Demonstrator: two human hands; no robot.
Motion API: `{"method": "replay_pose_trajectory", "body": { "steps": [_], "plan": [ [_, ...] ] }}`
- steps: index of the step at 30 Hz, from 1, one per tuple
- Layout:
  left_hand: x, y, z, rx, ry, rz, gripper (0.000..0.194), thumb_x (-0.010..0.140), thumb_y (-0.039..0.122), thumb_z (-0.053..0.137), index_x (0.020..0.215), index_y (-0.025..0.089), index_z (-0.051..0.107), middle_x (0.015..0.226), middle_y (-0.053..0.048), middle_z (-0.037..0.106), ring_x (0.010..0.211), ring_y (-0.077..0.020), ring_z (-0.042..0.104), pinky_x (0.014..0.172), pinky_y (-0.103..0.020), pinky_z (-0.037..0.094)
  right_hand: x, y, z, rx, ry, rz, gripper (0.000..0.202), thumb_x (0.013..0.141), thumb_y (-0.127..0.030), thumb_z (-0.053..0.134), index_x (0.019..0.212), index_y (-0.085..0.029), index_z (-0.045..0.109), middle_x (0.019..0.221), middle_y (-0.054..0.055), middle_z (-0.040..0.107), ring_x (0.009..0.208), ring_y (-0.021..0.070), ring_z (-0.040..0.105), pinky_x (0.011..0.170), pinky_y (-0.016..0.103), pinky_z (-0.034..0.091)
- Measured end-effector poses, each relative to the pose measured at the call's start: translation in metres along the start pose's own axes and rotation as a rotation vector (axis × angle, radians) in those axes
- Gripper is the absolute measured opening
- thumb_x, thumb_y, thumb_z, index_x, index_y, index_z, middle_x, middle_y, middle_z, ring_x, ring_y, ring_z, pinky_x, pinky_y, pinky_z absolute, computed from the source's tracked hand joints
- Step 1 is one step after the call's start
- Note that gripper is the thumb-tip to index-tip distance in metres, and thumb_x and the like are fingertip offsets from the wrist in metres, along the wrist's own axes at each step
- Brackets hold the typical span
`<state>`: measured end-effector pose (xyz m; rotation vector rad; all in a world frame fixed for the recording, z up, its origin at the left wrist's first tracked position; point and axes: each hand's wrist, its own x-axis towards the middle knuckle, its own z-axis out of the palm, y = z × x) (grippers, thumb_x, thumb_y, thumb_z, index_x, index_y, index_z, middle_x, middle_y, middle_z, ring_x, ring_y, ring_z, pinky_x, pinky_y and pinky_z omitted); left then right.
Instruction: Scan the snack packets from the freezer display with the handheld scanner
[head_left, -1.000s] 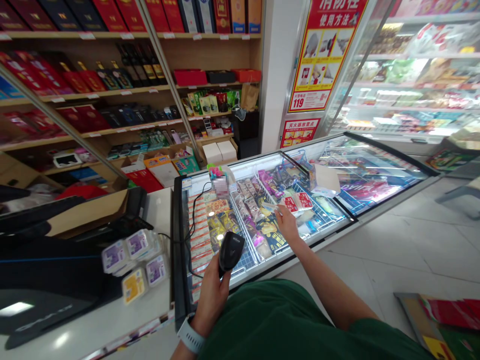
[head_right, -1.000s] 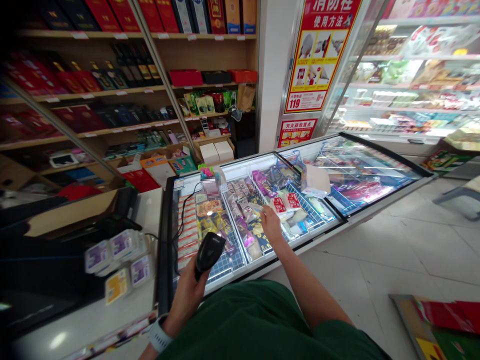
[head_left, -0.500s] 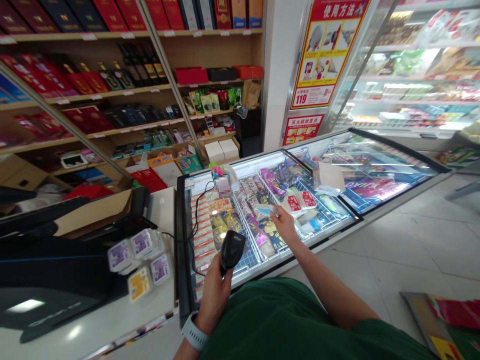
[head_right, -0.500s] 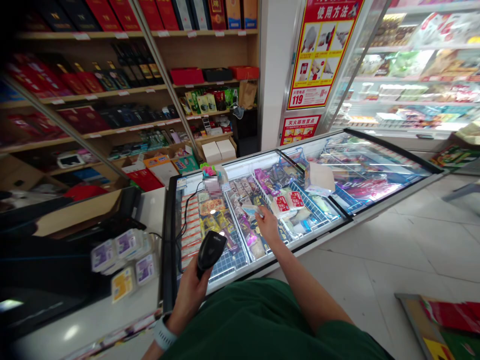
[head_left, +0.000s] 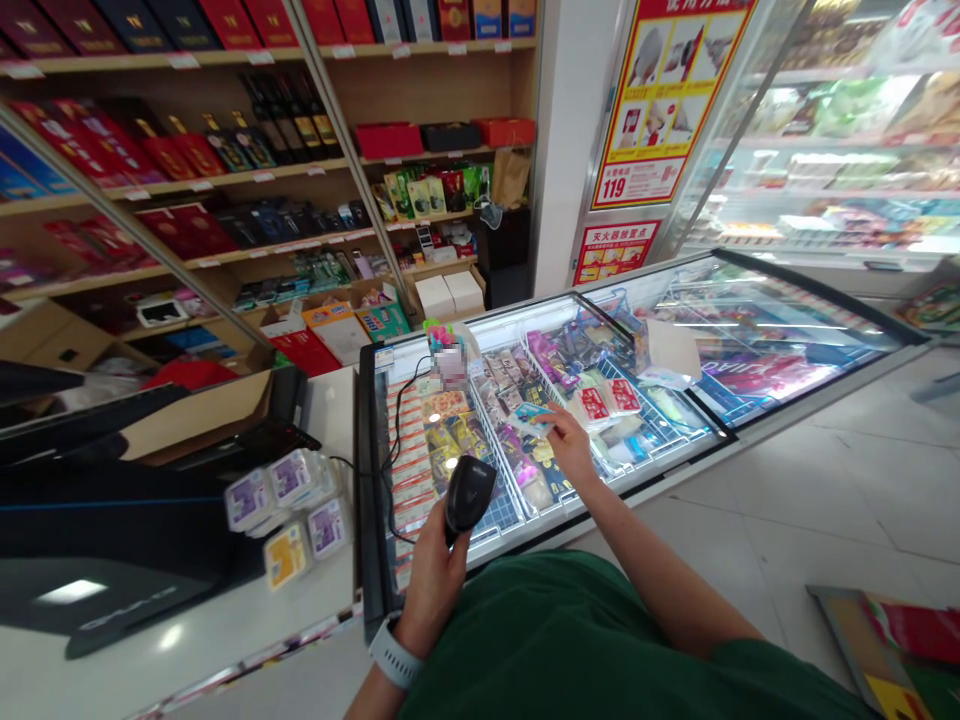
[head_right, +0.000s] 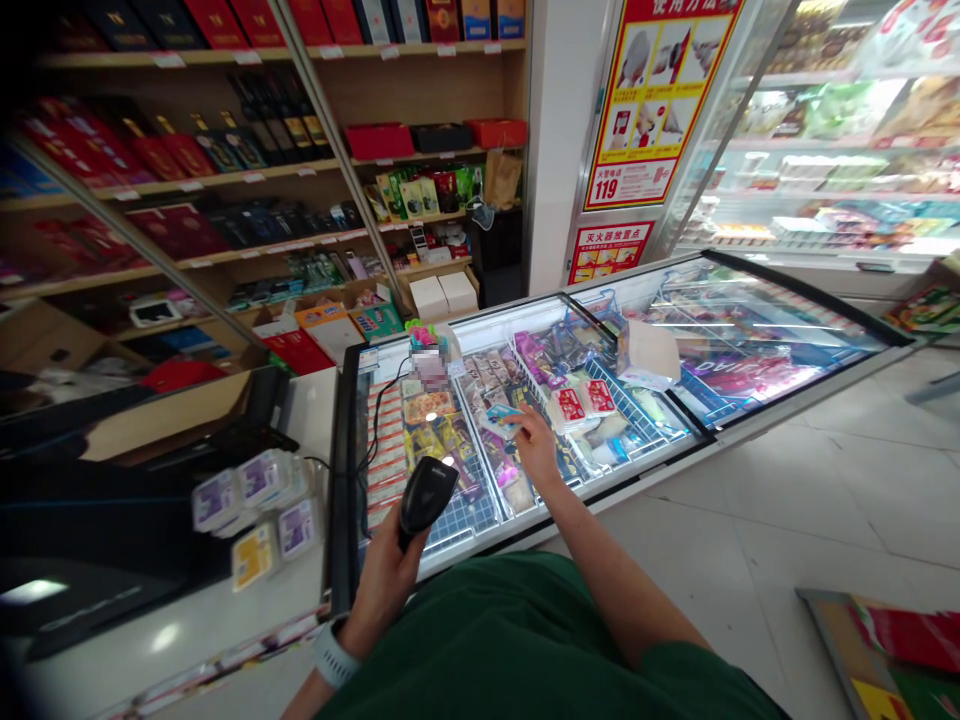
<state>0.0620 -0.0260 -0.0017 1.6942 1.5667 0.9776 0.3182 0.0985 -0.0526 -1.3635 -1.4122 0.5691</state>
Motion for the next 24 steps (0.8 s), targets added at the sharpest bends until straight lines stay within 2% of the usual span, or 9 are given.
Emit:
{"method": "replay_pose_trajectory", "body": {
  "steps": [6,9,13,15,18,24],
  "plan": [
    [0.0,-0.004,0.002,-0.008,-0.018,0.009,0.04,0.088,0.027,0.052,0.126,0.015,0.052,0.121,-0.014,0.064,0.112,-0.0285,0.06,0.094,-0.042,0.048,0.004,0.005,0.002,0.18,0.006,0.053,0.034,0.076,-0.016,0.048,0.096,-0.024,0.074,0.111,0.004,0.07,0.113,0.0213,0.06,0.101,0.038,0.043],
    [0.0,-0.006,0.003,-0.009,-0.01,0.008,0.041,0.088,0.027,0.052,0.128,0.015,0.051,0.121,-0.015,0.064,0.113,-0.0288,0.06,0.095,-0.042,0.048,0.006,0.005,0.003,0.322,-0.032,0.186,0.027,0.071,-0.019,0.054,0.089,-0.024,0.074,0.105,0.003,0.071,0.101,0.0215,0.063,0.09,0.035,0.048],
    [0.0,-0.005,0.002,-0.005,-0.002,0.005,0.042,0.089,0.028,0.053,0.128,0.014,0.051,0.12,-0.015,0.064,0.112,-0.0295,0.061,0.094,-0.043,0.049,0.005,-0.002,0.004,0.694,-0.173,0.449,0.026,0.063,-0.022,0.06,0.086,-0.022,0.072,0.088,0.001,0.071,0.078,0.0171,0.063,0.072,0.029,0.049],
    [0.0,-0.004,0.002,-0.01,-0.004,0.008,0.042,0.089,0.028,0.053,0.128,0.014,0.051,0.12,-0.015,0.064,0.112,-0.0294,0.061,0.094,-0.043,0.048,0.004,-0.008,0.005,0.833,-0.212,0.516,0.024,0.063,-0.023,0.061,0.084,-0.021,0.071,0.085,0.002,0.07,0.074,0.0154,0.062,0.068,0.027,0.048],
    [0.001,-0.002,0.001,-0.018,-0.006,0.011,0.041,0.088,0.028,0.053,0.127,0.014,0.052,0.121,-0.015,0.064,0.113,-0.0294,0.06,0.095,-0.043,0.048,0.002,-0.016,0.006,0.898,-0.242,0.553,0.02,0.064,-0.024,0.067,0.084,-0.021,0.071,0.084,0.001,0.069,0.073,0.0136,0.061,0.068,0.026,0.048],
    [0.0,-0.005,0.001,-0.016,0.002,0.011,0.042,0.088,0.029,0.053,0.127,0.014,0.051,0.124,-0.016,0.062,0.116,-0.0302,0.059,0.098,-0.045,0.047,0.002,-0.022,0.011,0.954,-0.283,0.597,0.051,0.058,-0.018,0.075,0.107,-0.027,0.066,0.097,-0.001,0.07,0.083,0.0148,0.064,0.074,0.027,0.05]
  ]
}}
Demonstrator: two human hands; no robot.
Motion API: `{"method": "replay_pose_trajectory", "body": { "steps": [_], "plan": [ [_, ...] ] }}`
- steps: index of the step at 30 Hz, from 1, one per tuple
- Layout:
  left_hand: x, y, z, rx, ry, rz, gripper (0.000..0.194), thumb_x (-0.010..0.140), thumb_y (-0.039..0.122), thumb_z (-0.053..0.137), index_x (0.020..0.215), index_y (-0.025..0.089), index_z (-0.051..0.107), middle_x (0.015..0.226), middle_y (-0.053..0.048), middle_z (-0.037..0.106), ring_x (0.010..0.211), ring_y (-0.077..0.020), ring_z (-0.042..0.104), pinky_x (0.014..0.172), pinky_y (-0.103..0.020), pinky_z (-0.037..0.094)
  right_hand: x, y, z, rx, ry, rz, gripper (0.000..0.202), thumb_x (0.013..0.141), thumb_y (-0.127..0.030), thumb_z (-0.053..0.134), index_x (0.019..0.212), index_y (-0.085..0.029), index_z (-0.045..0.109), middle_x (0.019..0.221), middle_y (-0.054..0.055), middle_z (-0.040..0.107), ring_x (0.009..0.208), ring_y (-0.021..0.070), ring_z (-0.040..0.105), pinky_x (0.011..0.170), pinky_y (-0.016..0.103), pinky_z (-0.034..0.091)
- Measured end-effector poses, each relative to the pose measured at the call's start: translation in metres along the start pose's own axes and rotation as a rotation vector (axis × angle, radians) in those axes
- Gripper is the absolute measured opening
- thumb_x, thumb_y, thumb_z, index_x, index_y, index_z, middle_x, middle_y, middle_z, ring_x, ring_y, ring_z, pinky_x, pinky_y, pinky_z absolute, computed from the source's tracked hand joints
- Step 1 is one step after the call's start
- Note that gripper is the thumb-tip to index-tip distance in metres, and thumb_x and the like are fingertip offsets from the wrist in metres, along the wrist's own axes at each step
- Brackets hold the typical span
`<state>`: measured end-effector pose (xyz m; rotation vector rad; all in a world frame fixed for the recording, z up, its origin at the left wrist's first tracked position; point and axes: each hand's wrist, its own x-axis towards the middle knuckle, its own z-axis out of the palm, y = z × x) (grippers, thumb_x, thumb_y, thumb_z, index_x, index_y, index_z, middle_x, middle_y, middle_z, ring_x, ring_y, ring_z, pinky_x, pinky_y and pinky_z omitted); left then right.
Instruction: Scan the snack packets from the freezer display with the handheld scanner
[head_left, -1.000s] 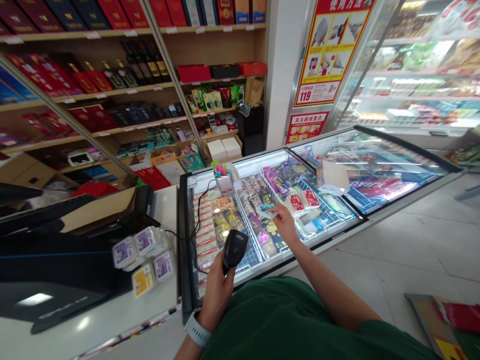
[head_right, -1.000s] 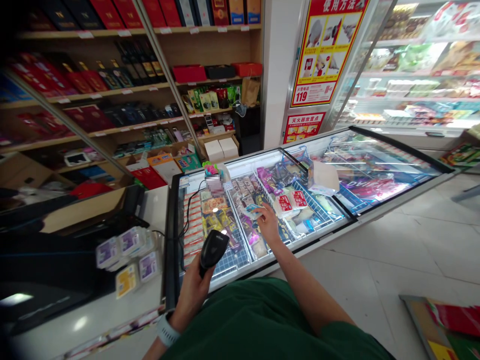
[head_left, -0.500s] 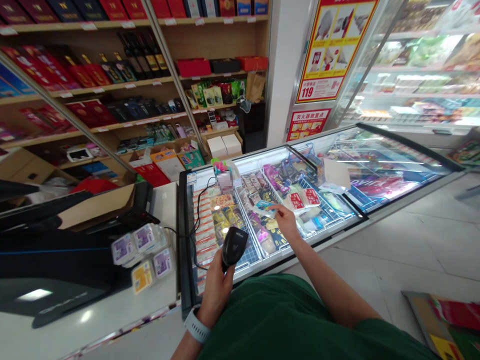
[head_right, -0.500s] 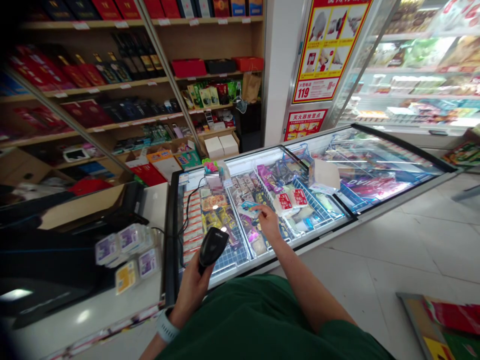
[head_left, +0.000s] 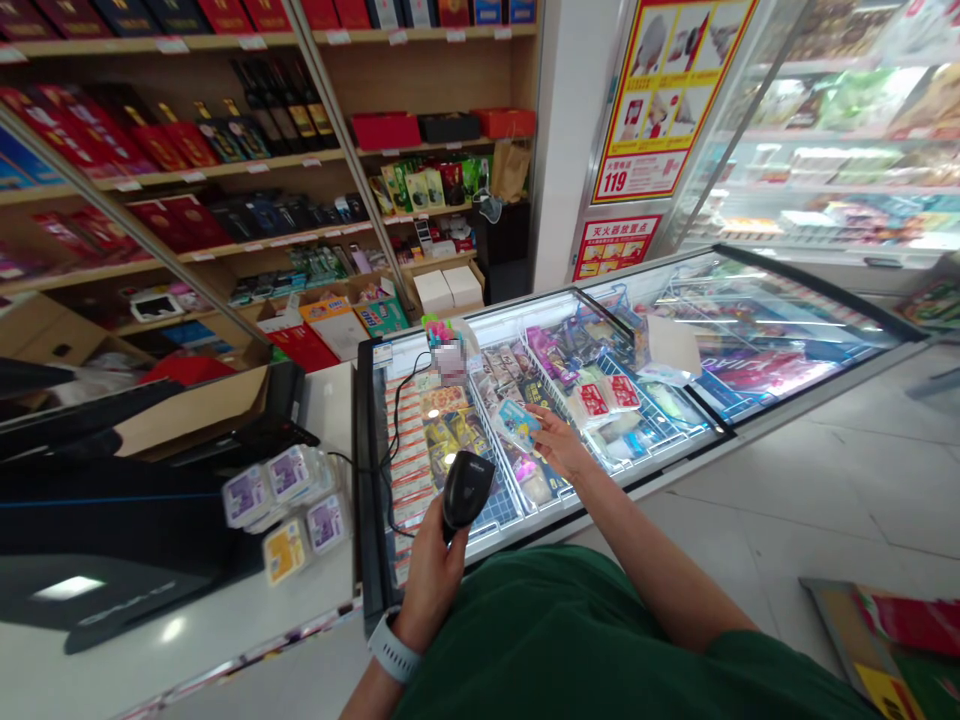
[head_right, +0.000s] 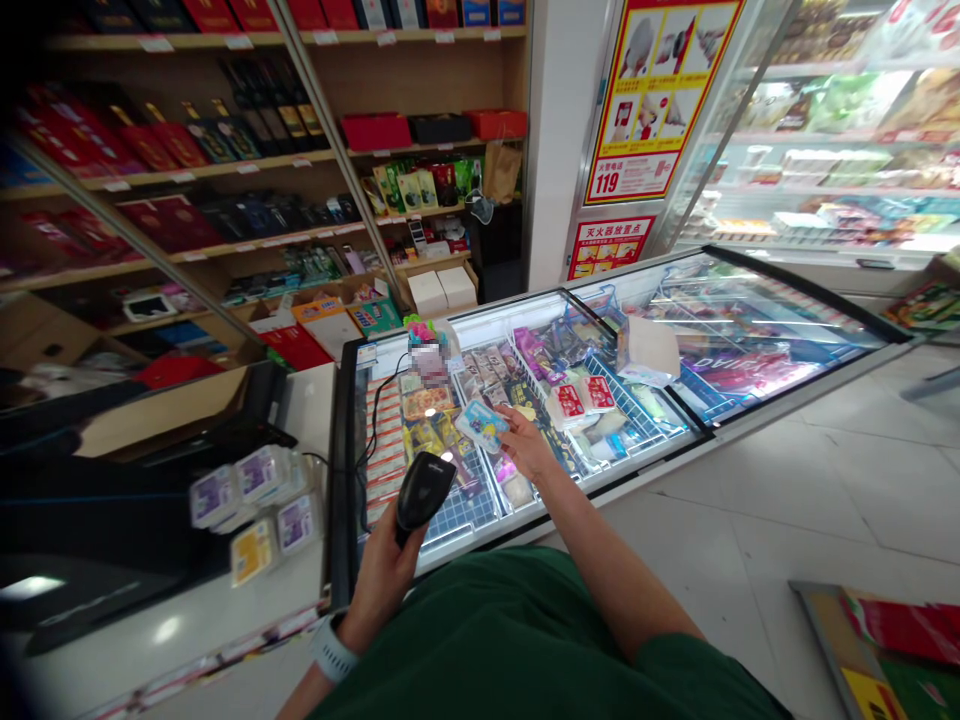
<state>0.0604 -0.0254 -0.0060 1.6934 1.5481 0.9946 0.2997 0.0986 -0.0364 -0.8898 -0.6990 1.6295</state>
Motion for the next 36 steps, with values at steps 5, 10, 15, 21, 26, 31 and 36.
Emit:
{"method": "replay_pose_trajectory", "body": {
  "steps": [5,10,15,21,26,31,36],
  "plan": [
    [-0.001,-0.002,-0.001,0.005,0.007,-0.018,0.044,0.088,0.03,0.053,0.128,0.012,0.05,0.125,-0.017,0.062,0.117,-0.0301,0.058,0.099,-0.045,0.046,0.003,0.006,-0.003,0.025,0.043,0.048,0.044,0.056,-0.017,0.075,0.099,-0.023,0.067,0.091,0.002,0.072,0.082,0.0185,0.066,0.075,0.03,0.051],
    [-0.001,-0.001,-0.002,-0.006,0.024,-0.008,0.043,0.087,0.031,0.054,0.127,0.014,0.052,0.123,-0.015,0.063,0.116,-0.0292,0.059,0.099,-0.044,0.046,0.007,0.013,-0.008,-0.014,0.099,0.056,0.034,0.053,-0.015,0.075,0.086,-0.02,0.068,0.085,0.001,0.071,0.082,0.0176,0.065,0.08,0.031,0.05],
    [-0.002,0.0,-0.003,-0.01,0.006,-0.018,0.042,0.089,0.032,0.053,0.127,0.015,0.051,0.123,-0.014,0.062,0.116,-0.0284,0.058,0.099,-0.044,0.046,0.007,0.018,-0.014,-0.035,0.202,0.015,0.028,0.05,-0.016,0.077,0.073,-0.022,0.064,0.075,-0.003,0.066,0.077,0.0141,0.062,0.083,0.032,0.05],
    [-0.003,-0.002,-0.003,-0.023,-0.002,-0.025,0.043,0.089,0.033,0.053,0.128,0.014,0.049,0.125,-0.016,0.06,0.118,-0.0284,0.056,0.101,-0.045,0.043,0.006,0.02,-0.018,-0.142,0.183,-0.076,0.027,0.058,-0.026,0.076,0.082,-0.022,0.065,0.081,-0.003,0.067,0.079,0.0151,0.064,0.088,0.037,0.051],
    [-0.003,-0.003,-0.003,-0.019,-0.007,-0.022,0.044,0.089,0.033,0.053,0.128,0.013,0.049,0.125,-0.016,0.06,0.118,-0.0287,0.057,0.101,-0.045,0.043,0.006,0.015,-0.02,-0.285,0.145,-0.095,0.017,0.061,-0.024,0.067,0.077,-0.021,0.065,0.092,0.0,0.069,0.08,0.0162,0.064,0.08,0.033,0.052],
    [-0.003,-0.001,-0.004,-0.016,-0.002,-0.013,0.044,0.089,0.032,0.053,0.129,0.014,0.05,0.124,-0.015,0.061,0.118,-0.0294,0.057,0.1,-0.045,0.044,0.001,0.01,-0.01,-0.19,0.067,-0.024,0.016,0.062,-0.025,0.068,0.077,-0.021,0.065,0.086,0.0,0.069,0.075,0.0148,0.063,0.072,0.028,0.05],
    [-0.003,0.002,-0.006,-0.007,0.007,-0.008,0.042,0.088,0.031,0.053,0.126,0.014,0.053,0.122,-0.015,0.063,0.114,-0.0291,0.06,0.097,-0.043,0.047,0.0,0.011,-0.003,-0.206,0.072,-0.006,0.059,0.059,-0.023,0.076,0.114,-0.028,0.059,0.084,-0.005,0.07,0.074,0.0135,0.064,0.073,0.027,0.051]
  ]
}}
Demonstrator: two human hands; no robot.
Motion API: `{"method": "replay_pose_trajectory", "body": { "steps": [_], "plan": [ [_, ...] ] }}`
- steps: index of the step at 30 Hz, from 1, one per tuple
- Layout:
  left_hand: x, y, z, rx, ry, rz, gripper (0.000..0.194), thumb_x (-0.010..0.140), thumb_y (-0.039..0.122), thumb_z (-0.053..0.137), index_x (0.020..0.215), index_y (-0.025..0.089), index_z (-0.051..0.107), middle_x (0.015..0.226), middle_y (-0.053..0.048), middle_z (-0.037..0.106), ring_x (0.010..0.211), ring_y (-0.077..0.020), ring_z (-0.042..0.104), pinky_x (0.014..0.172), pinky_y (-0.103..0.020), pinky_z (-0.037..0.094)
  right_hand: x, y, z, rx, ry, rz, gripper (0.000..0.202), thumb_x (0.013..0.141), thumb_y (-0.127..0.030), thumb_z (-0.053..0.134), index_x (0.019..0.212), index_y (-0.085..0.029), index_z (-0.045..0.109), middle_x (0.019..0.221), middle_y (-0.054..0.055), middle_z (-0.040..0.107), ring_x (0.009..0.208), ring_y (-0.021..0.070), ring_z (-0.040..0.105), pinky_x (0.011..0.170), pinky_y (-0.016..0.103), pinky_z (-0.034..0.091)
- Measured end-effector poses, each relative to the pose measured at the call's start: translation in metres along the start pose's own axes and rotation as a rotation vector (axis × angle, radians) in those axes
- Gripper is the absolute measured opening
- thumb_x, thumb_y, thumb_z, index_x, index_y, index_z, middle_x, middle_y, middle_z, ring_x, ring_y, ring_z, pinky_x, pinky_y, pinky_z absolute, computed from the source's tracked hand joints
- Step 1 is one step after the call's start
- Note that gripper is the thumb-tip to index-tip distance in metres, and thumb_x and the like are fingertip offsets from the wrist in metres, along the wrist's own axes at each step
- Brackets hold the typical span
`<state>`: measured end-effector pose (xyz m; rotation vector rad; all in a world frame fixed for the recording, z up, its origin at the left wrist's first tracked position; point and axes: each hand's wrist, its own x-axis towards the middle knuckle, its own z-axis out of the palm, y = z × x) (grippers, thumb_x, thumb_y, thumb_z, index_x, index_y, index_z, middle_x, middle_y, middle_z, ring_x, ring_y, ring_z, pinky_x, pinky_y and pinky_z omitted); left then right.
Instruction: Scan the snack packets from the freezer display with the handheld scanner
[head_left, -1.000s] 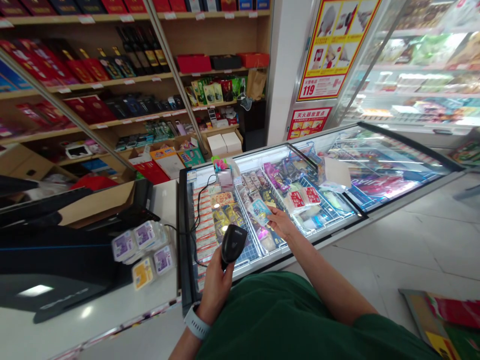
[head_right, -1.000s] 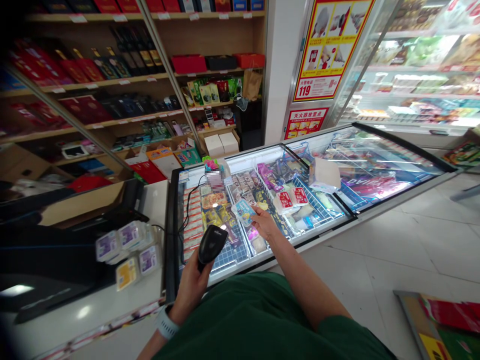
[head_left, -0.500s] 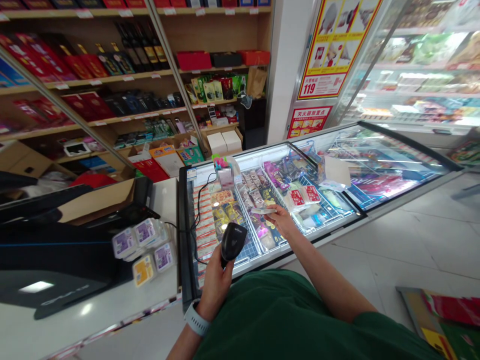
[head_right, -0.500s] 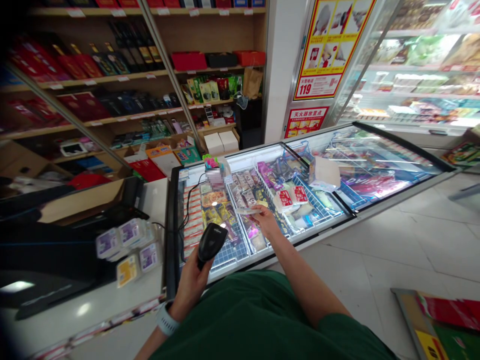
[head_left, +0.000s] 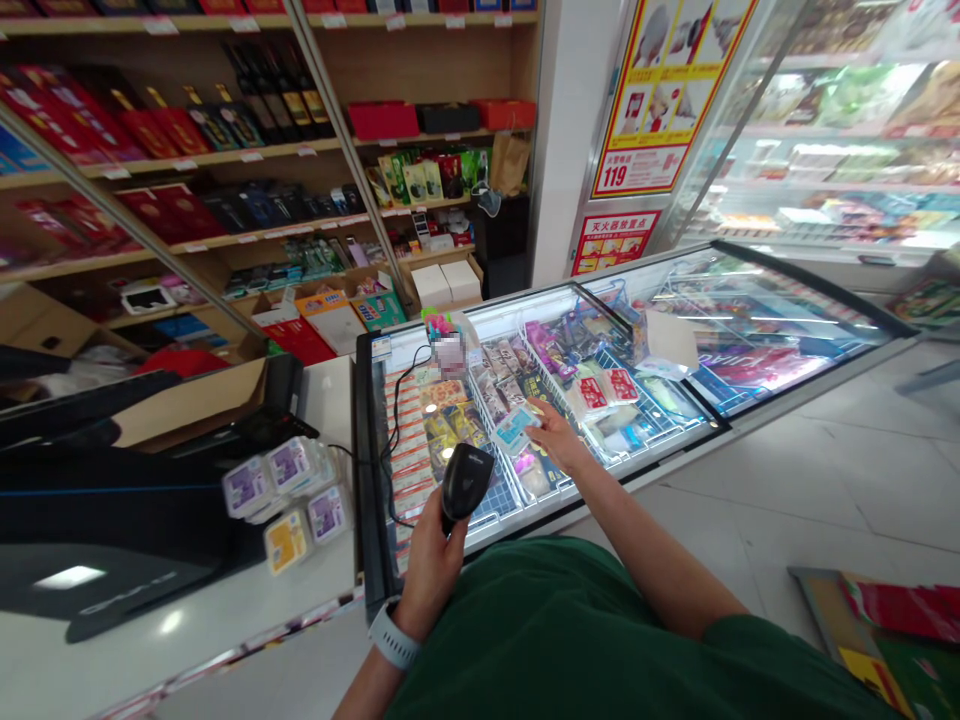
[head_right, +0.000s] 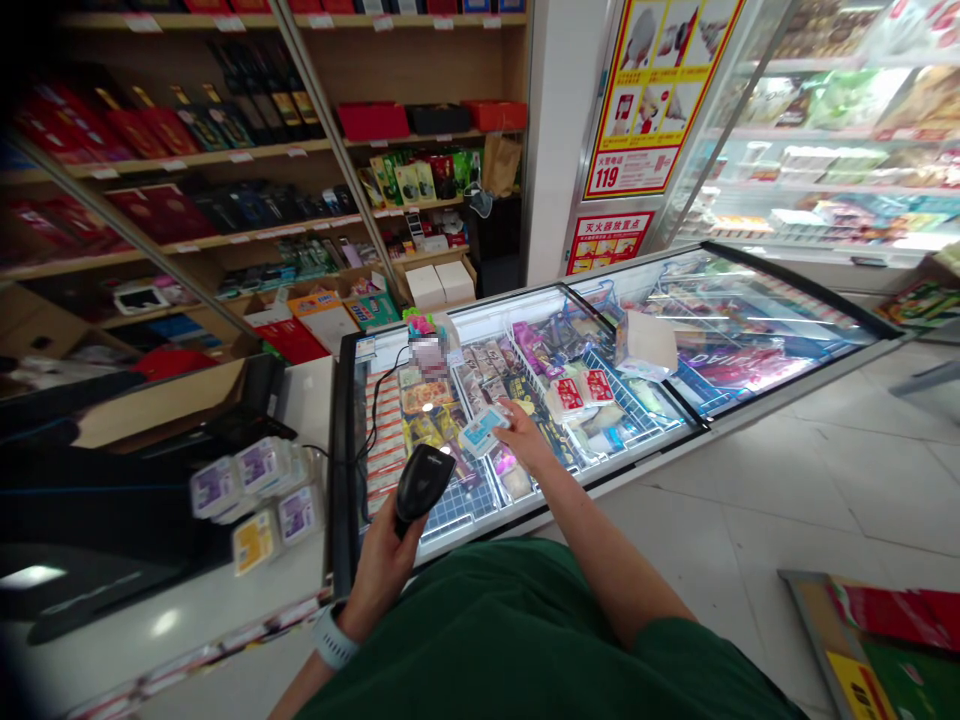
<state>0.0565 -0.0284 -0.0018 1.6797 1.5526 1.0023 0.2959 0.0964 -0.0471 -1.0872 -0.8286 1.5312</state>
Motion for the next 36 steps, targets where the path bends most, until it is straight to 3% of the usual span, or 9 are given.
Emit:
{"method": "replay_pose_trajectory", "body": {
  "steps": [3,6,10,14,18,24,31,36],
  "plan": [
    [-0.001,-0.001,-0.001,-0.002,0.0,0.003,0.041,0.088,0.031,0.053,0.126,0.014,0.053,0.121,-0.014,0.064,0.113,-0.0287,0.06,0.096,-0.043,0.047,0.002,0.0,-0.001,-0.008,0.053,0.021,0.064,0.059,-0.023,0.079,0.118,-0.026,0.056,0.08,-0.004,0.071,0.074,0.0146,0.066,0.075,0.03,0.053],
    [-0.001,-0.002,0.0,-0.009,-0.005,0.003,0.042,0.088,0.031,0.053,0.127,0.014,0.051,0.122,-0.015,0.063,0.114,-0.0281,0.059,0.097,-0.043,0.046,0.004,-0.002,-0.004,-0.029,0.078,0.057,0.047,0.06,-0.025,0.081,0.103,-0.022,0.063,0.081,0.0,0.073,0.075,0.0171,0.068,0.074,0.033,0.056],
    [-0.001,-0.003,0.0,-0.007,-0.017,-0.003,0.042,0.088,0.03,0.053,0.127,0.014,0.051,0.121,-0.015,0.063,0.114,-0.0281,0.059,0.098,-0.044,0.046,0.007,-0.005,-0.009,-0.101,0.101,0.101,0.034,0.059,-0.029,0.083,0.088,-0.019,0.067,0.075,0.002,0.073,0.064,0.019,0.068,0.061,0.033,0.058],
    [-0.001,-0.003,-0.002,-0.008,-0.038,0.002,0.042,0.088,0.03,0.053,0.127,0.014,0.051,0.12,-0.015,0.063,0.113,-0.0284,0.059,0.097,-0.044,0.046,0.015,-0.007,-0.015,-0.173,0.139,0.046,0.035,0.06,-0.031,0.082,0.091,-0.021,0.069,0.073,0.001,0.072,0.057,0.0164,0.065,0.053,0.029,0.054],
    [-0.001,-0.005,-0.003,0.001,-0.053,0.012,0.041,0.089,0.03,0.052,0.126,0.015,0.051,0.12,-0.015,0.063,0.112,-0.0286,0.06,0.096,-0.044,0.047,0.027,-0.02,-0.018,-0.394,0.06,-0.039,0.033,0.066,-0.028,0.073,0.098,-0.021,0.071,0.07,-0.002,0.07,0.06,0.0134,0.061,0.056,0.024,0.049],
    [0.004,-0.002,-0.006,0.027,-0.063,0.043,0.041,0.088,0.029,0.052,0.127,0.014,0.051,0.118,-0.015,0.064,0.11,-0.0294,0.061,0.095,-0.045,0.048,0.049,-0.055,-0.001,-0.66,-0.12,-0.19,0.051,0.071,-0.023,0.067,0.121,-0.018,0.064,0.063,-0.005,0.064,0.057,0.0121,0.057,0.062,0.025,0.047],
    [0.009,-0.001,-0.01,0.018,-0.043,0.048,0.041,0.087,0.028,0.054,0.126,0.015,0.053,0.119,-0.015,0.064,0.111,-0.0301,0.061,0.096,-0.046,0.048,0.08,-0.071,0.027,-0.739,-0.132,-0.239,0.019,0.07,-0.022,0.072,0.089,-0.018,0.072,0.075,0.002,0.072,0.071,0.0166,0.066,0.066,0.026,0.049],
    [0.009,-0.002,-0.013,0.003,-0.046,0.053,0.043,0.087,0.026,0.053,0.129,0.016,0.051,0.122,-0.014,0.063,0.116,-0.0298,0.059,0.1,-0.046,0.045,0.088,-0.076,0.035,-0.904,-0.058,-0.343,0.018,0.071,-0.027,0.074,0.086,-0.017,0.076,0.08,0.003,0.074,0.076,0.0192,0.067,0.072,0.029,0.05]
  ]
}}
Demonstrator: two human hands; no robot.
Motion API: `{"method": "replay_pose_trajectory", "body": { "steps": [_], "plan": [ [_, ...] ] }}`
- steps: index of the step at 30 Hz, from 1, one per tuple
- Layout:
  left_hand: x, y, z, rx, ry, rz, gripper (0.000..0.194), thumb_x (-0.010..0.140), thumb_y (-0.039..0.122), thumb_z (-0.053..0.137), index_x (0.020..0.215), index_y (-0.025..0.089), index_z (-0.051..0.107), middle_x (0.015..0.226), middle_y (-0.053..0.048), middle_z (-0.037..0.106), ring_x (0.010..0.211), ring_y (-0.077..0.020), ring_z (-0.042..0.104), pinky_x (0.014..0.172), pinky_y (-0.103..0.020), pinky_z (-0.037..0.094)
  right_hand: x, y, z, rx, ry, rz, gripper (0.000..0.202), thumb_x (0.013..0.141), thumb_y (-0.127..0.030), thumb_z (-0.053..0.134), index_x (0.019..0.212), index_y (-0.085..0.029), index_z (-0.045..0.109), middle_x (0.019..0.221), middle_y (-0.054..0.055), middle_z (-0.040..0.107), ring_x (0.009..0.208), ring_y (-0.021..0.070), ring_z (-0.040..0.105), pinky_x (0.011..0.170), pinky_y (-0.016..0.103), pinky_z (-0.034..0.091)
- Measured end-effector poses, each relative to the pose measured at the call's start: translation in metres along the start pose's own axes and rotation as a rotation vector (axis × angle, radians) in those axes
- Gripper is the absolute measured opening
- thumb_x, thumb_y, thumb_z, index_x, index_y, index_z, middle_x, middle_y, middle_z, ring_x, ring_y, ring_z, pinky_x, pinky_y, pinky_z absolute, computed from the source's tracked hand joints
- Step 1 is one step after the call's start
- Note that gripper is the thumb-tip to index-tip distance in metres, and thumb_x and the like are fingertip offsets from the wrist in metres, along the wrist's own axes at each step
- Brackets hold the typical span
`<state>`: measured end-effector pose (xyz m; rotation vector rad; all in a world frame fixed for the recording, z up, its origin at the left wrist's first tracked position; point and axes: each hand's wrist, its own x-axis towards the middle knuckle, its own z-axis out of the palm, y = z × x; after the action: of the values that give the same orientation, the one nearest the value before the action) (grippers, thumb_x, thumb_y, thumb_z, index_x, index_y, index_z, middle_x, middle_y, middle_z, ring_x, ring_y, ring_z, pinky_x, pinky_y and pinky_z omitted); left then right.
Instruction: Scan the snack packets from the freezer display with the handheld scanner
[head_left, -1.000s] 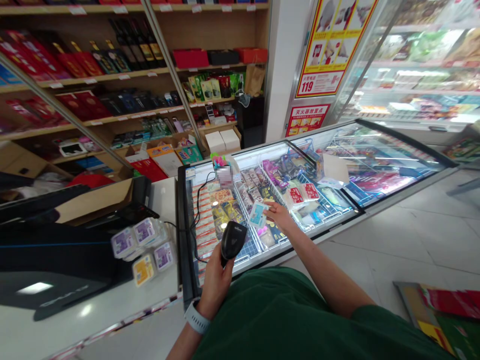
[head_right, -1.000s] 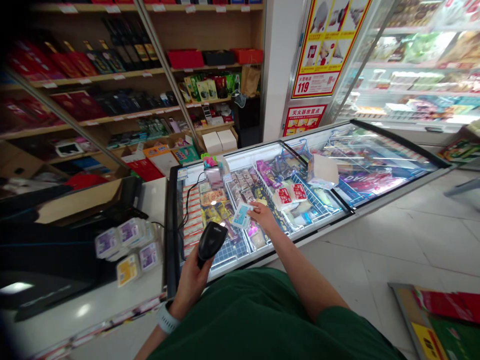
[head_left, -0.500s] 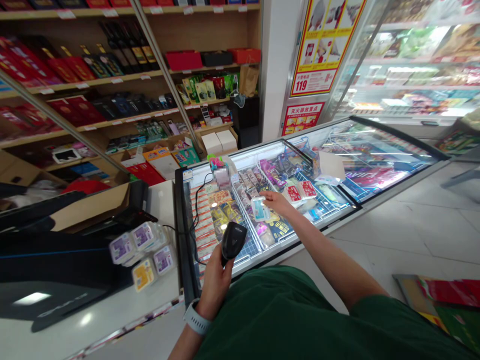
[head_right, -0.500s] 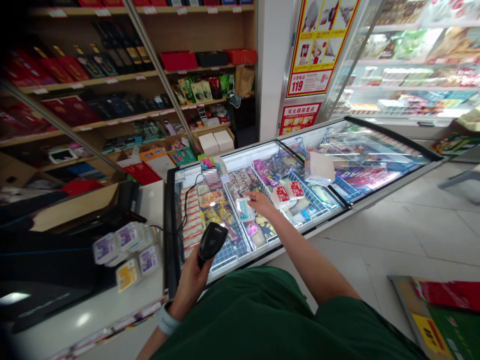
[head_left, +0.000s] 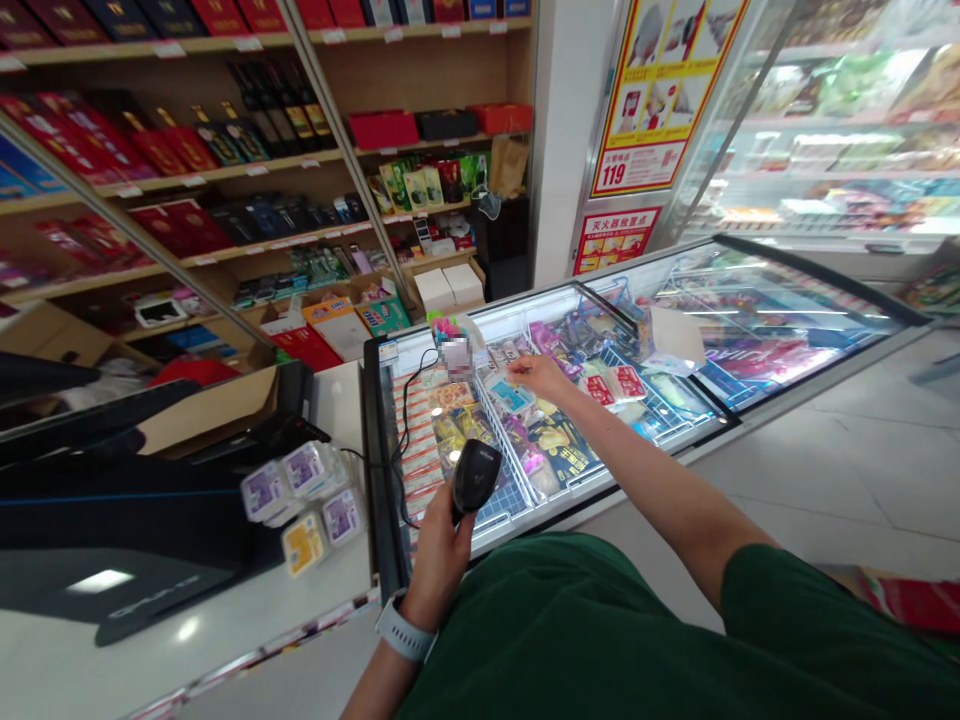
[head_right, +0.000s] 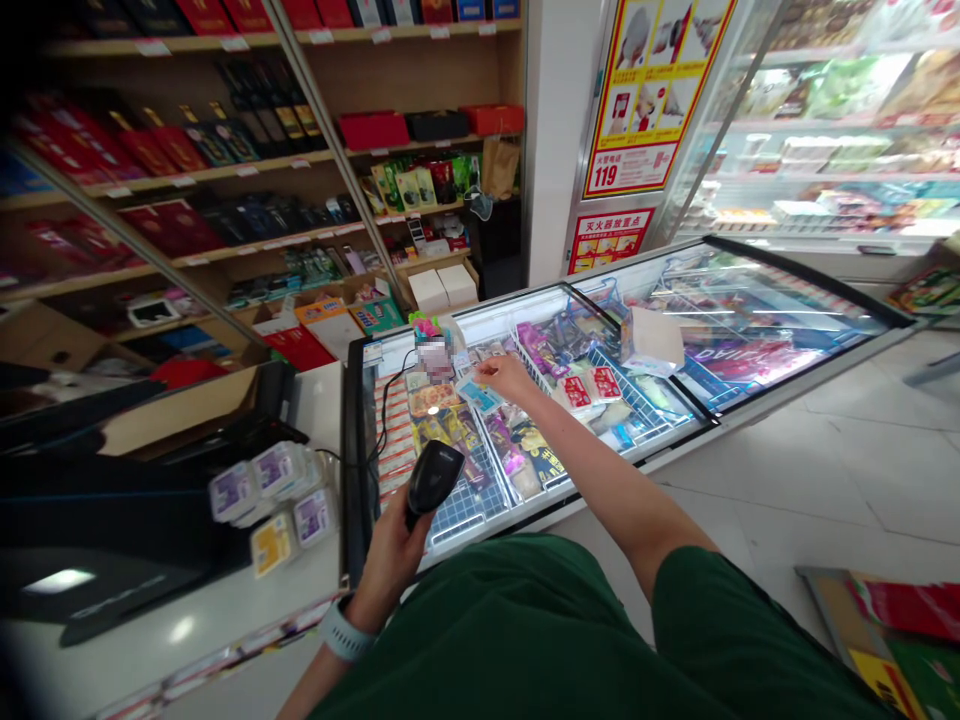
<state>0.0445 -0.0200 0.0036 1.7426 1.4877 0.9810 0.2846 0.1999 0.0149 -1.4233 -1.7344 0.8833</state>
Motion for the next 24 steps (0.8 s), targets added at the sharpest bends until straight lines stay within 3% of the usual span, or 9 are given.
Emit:
{"method": "replay_pose_trajectory", "body": {
  "steps": [10,24],
  "plan": [
    [0.007,-0.006,0.001,0.061,-0.011,0.032,0.044,0.084,0.02,0.054,0.128,0.015,0.051,0.123,-0.015,0.062,0.116,-0.0305,0.057,0.1,-0.048,0.044,0.015,0.012,0.011,0.042,-0.049,0.065,0.019,0.067,-0.03,0.078,0.083,-0.018,0.078,0.076,0.003,0.075,0.074,0.0209,0.069,0.066,0.027,0.05],
    [0.011,-0.008,0.004,0.098,-0.026,0.049,0.044,0.085,0.018,0.052,0.129,0.013,0.049,0.122,-0.016,0.061,0.114,-0.03,0.057,0.1,-0.049,0.044,0.018,-0.003,0.016,-0.092,-0.109,0.045,0.017,0.07,-0.028,0.077,0.083,-0.018,0.078,0.078,0.003,0.075,0.075,0.0188,0.069,0.067,0.023,0.049]
  ]
}}
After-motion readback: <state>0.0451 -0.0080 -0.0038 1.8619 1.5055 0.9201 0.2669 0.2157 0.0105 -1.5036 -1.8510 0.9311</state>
